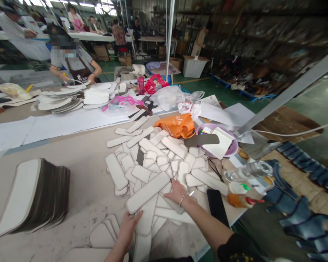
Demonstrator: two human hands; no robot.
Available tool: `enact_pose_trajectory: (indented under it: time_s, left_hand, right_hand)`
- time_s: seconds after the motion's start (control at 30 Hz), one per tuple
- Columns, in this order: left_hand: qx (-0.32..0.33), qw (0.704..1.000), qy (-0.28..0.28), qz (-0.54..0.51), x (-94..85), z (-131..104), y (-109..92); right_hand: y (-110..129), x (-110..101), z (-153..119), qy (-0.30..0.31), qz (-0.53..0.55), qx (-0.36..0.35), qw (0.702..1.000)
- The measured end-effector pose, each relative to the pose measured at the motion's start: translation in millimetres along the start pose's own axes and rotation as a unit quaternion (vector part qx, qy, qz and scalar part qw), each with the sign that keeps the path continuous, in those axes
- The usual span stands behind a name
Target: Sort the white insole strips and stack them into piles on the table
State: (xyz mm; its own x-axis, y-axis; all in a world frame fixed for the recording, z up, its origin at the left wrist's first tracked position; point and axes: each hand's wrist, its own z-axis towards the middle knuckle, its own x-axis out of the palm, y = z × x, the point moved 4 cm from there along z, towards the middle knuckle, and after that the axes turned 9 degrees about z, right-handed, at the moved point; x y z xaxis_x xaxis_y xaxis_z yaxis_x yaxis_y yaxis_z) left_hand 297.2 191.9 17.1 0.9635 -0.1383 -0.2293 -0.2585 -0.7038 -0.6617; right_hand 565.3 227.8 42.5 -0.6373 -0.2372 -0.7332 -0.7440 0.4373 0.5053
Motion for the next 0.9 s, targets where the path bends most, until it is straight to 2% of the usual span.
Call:
enact_pose_trajectory:
  time_s: [0.07, 0.13, 0.2, 0.27, 0.33, 0.37, 0.4, 0.47, 0.53, 0.57, 0.63, 0.7, 0.77, 0.83, 0.9]
  left_hand:
    - [-0.039, 0.998, 0.030, -0.040, 4.6, -13, 0]
    - [-0.085, 0.988, 0.102, -0.082, 9.8, -25, -1]
    - [-0.121, 0.969, 0.183, -0.111, 11.5, -33, -2]
    - [-0.131, 0.956, 0.236, -0.114, 7.7, -34, -2]
    - [-0.110, 0.952, 0.273, -0.087, 2.7, -29, -2]
    - [-0.095, 0.950, 0.291, -0.065, 1.1, -25, -2]
    - [-0.078, 0.949, 0.304, -0.038, 0.3, -21, -2]
    - [-0.057, 0.950, 0.306, 0.010, 0.5, -14, -1]
    - [-0.051, 0.959, 0.278, 0.012, 2.0, -10, -2]
    - [-0.049, 0.964, 0.263, -0.009, 3.2, -11, -4]
    - [-0.046, 0.966, 0.247, -0.066, 6.8, -15, -9]
    - [-0.044, 0.962, 0.252, -0.098, 11.5, -21, -15]
    - [-0.037, 0.963, 0.255, -0.083, 16.0, -26, -19]
    - [-0.002, 0.971, 0.235, -0.039, 17.9, -27, -24]
    - [0.032, 0.975, 0.219, 0.008, 17.6, -27, -29]
  right_hand:
    - [3, 17, -9, 0.023, 0.055, -0.002, 0.998]
    - [3, 30, -16, 0.041, 0.122, 0.000, 0.992]
    - [0, 41, -21, 0.076, 0.225, 0.002, 0.971]
    - [-3, 52, -25, 0.142, 0.361, 0.009, 0.922]
    - [-6, 63, -29, 0.216, 0.475, 0.037, 0.852]
    - [-7, 68, -30, 0.247, 0.505, 0.049, 0.826]
    - [-8, 72, -32, 0.269, 0.512, 0.055, 0.814]
    - [-8, 79, -33, 0.271, 0.481, 0.043, 0.832]
    - [-5, 82, -34, 0.233, 0.449, 0.014, 0.862]
    - [-3, 83, -36, 0.213, 0.452, 0.006, 0.866]
    - [4, 85, -42, 0.202, 0.503, 0.009, 0.841]
    - [13, 86, -50, 0.231, 0.572, 0.021, 0.787]
    - [22, 87, -56, 0.257, 0.618, 0.027, 0.742]
    - [28, 87, -58, 0.240, 0.628, 0.017, 0.740]
    - [30, 89, -57, 0.196, 0.616, 0.006, 0.763]
